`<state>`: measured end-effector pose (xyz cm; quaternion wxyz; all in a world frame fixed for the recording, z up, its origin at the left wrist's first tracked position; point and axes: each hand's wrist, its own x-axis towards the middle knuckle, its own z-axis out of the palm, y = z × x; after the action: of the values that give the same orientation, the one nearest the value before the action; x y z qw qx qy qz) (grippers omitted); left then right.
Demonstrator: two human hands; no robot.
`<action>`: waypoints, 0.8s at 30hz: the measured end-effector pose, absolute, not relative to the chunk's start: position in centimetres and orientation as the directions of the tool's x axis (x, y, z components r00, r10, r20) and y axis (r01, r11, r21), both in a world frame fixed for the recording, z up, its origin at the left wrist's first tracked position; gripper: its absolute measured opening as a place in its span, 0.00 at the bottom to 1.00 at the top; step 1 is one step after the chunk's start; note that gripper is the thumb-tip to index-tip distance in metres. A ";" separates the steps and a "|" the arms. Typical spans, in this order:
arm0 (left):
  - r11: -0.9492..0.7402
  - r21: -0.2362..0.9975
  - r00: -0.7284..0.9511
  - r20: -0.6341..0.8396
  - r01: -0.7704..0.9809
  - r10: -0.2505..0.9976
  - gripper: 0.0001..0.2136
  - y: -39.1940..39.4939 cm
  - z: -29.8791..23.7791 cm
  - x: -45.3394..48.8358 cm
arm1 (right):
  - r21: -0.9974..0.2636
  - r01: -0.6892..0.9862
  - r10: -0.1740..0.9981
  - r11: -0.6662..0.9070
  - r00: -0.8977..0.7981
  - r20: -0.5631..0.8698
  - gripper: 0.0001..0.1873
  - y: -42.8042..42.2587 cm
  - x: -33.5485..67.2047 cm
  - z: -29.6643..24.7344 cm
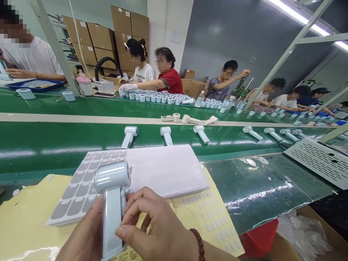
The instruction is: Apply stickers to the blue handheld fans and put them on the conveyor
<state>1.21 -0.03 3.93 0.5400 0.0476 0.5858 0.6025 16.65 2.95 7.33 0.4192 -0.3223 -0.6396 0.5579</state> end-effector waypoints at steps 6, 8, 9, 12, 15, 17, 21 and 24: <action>0.246 0.733 -0.399 -0.583 -0.634 0.708 0.35 1.1 5.7 1.5 | -0.970 0.028 0.854 0.241 -0.481 0.199 0.10 3.9 15.8 7.7; 0.260 0.742 -0.389 -0.576 -0.618 0.719 0.34 1.4 6.1 1.5 | -0.964 0.057 0.846 0.259 -0.496 0.198 0.10 4.2 15.6 7.7; 0.265 0.751 -0.395 -0.572 -0.605 0.719 0.33 1.6 6.2 1.5 | -0.959 0.073 0.842 0.273 -0.501 0.201 0.11 4.3 15.5 7.7; 0.259 0.748 -0.379 -0.564 -0.611 0.733 0.31 1.9 6.3 1.5 | -0.919 0.121 0.824 0.376 -0.498 0.272 0.10 4.6 15.1 7.2; 0.221 0.726 -0.380 -0.565 -0.652 0.733 0.34 2.0 5.9 1.1 | -0.852 0.144 0.791 0.503 -0.474 0.387 0.10 4.8 14.9 6.7; 0.214 0.736 -0.342 -0.525 -0.642 0.780 0.36 1.8 5.1 0.4 | -0.844 0.133 0.788 0.519 -0.458 0.412 0.10 5.1 14.9 6.6; 0.259 0.835 -0.141 -0.367 -0.485 0.919 0.44 1.4 3.4 -1.3 | -0.947 0.032 0.845 0.320 -0.462 0.270 0.09 5.8 14.9 7.2; 0.258 0.876 -0.109 -0.327 -0.407 0.939 0.45 1.9 3.8 -1.9 | -0.995 -0.097 0.864 0.039 -0.497 0.082 0.17 7.0 15.0 7.6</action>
<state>-1.92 1.95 3.83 0.6129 0.2641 0.5033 0.5489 14.96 7.01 7.56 0.3893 -0.3162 -0.6065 0.6169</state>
